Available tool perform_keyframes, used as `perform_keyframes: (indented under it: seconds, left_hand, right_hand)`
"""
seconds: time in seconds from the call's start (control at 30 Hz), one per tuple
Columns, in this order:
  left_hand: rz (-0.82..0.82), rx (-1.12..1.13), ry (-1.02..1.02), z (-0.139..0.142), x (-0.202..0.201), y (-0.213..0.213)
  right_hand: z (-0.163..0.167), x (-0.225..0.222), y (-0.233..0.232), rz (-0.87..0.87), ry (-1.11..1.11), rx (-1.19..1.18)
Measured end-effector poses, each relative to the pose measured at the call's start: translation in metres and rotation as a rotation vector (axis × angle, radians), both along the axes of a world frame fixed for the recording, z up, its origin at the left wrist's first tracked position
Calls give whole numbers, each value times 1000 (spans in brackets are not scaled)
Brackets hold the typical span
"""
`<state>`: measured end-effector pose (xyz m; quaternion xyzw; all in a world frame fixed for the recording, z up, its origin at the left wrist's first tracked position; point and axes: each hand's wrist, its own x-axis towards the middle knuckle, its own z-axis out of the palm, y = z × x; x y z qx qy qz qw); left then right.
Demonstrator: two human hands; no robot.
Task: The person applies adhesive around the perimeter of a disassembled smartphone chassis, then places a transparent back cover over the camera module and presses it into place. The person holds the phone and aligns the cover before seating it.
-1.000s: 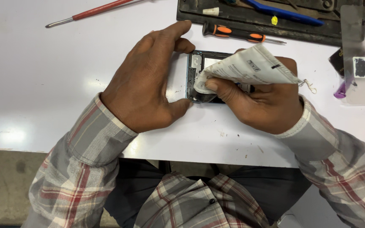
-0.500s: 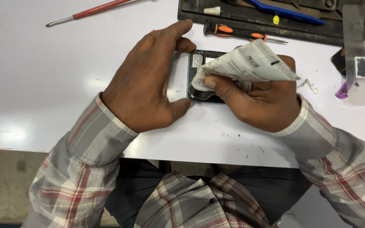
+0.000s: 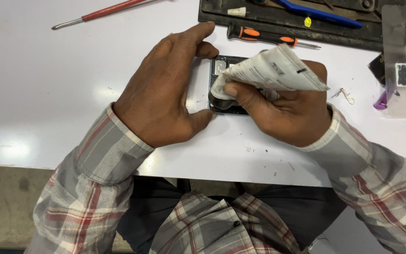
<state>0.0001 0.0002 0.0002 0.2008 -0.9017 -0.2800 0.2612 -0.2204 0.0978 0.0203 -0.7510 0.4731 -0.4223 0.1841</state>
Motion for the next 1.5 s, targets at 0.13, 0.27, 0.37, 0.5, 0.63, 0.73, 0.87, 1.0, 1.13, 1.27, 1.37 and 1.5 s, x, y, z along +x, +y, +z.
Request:
perform_keyframes:
  seconds: [0.13, 0.27, 0.37, 0.5, 0.63, 0.73, 0.87, 1.0, 1.13, 1.27, 1.37, 1.5]
  left_hand:
    - [-8, 0, -3, 0, 0, -1]
    - [-5, 0, -9, 0, 0, -1]
    - [-1, 10, -17, 0, 0, -1]
    - [1, 22, -8, 1, 0, 0]
    - [7, -3, -25, 1, -2, 0]
    - [-4, -32, -21, 1, -2, -1]
    - [-3, -32, -37, 2, -2, -1]
    - [21, 22, -55, 5, -1, -1]
    - [21, 30, -61, 7, 1, -3]
    - [13, 24, -70, 9, 4, -3]
    - [-6, 32, -70, 11, 5, -3]
    - [2, 27, -104, 14, 5, -3]
  right_hand:
    - [-1, -1, 1, -20, -20, 5]
    - [-4, -1, 1, -45, -18, 0]
    - [-8, 0, 0, -32, -226, 21]
    - [-5, -13, 1, -149, -349, 142]
    - [0, -40, 2, -165, -567, 239]
    - [1, -59, 11, -55, -779, 253]
    - [0, -80, 34, -185, -821, 322]
    - [-2, -91, 57, -294, -765, 264]
    - [0, -95, 75, -351, -583, 166]
    - [-2, -92, 82, -368, -625, 123]
    - [-4, -87, 82, -412, -657, 103]
    - [-5, -80, 80, -476, -564, 47]
